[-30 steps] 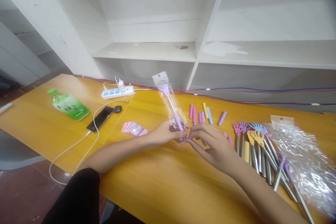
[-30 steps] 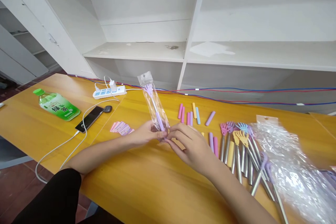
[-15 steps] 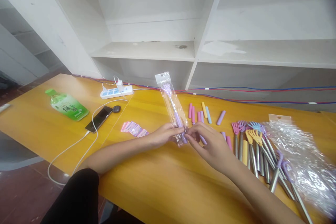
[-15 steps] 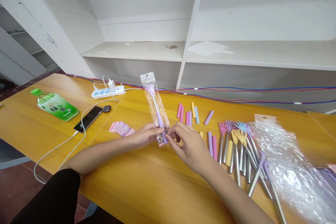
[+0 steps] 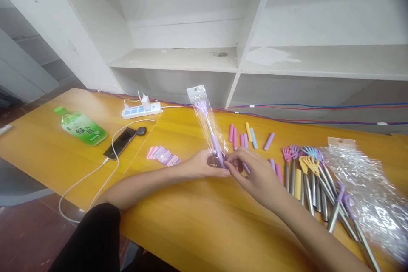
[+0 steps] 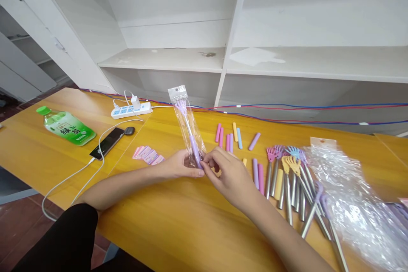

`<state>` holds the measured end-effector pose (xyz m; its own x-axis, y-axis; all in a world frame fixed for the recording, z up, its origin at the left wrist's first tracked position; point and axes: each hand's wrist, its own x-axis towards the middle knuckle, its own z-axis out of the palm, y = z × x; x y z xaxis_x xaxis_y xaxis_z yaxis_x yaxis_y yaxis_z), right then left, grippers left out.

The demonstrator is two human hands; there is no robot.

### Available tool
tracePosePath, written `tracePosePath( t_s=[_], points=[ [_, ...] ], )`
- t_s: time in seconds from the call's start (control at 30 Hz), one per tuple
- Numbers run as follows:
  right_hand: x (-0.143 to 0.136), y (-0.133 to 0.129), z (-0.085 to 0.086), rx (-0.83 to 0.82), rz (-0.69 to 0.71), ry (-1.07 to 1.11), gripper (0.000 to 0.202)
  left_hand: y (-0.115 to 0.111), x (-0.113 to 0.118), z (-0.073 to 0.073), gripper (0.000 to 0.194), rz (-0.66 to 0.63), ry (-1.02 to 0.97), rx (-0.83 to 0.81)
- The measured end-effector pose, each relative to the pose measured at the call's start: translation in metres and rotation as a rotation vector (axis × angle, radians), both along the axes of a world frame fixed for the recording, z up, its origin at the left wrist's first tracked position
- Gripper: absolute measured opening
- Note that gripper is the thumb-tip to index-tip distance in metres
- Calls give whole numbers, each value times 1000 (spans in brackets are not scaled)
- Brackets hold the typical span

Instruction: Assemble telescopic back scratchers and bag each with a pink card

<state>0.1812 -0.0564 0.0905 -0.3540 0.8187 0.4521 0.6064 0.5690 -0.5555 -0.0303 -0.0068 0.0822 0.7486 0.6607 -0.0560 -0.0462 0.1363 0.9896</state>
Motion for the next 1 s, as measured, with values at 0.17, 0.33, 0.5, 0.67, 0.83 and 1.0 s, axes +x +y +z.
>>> tracePosePath(
  t_s=[0.17,0.33,0.5,0.67,0.83,1.0],
  points=[
    [0,1,-3,-12,0,-7,17,1,0,-5,49,-16,4,-35],
    [1,4,-6,-44,-118,18,25,-2,1,-3,43,-36,-49,-63],
    [10,6,-3,-160,-213,130,41,-1,1,-2,46,2,-50,-57],
    [9,8,-7,-263,-93,62,55,1,0,-1,41,-10,-82,-17],
    [-1,7,-17,-335,-57,22,60,1,1,-2,40,-47,-106,15],
    [-4,8,-18,-409,8,116,61,4,1,-9,45,-29,-79,26]
  ],
)
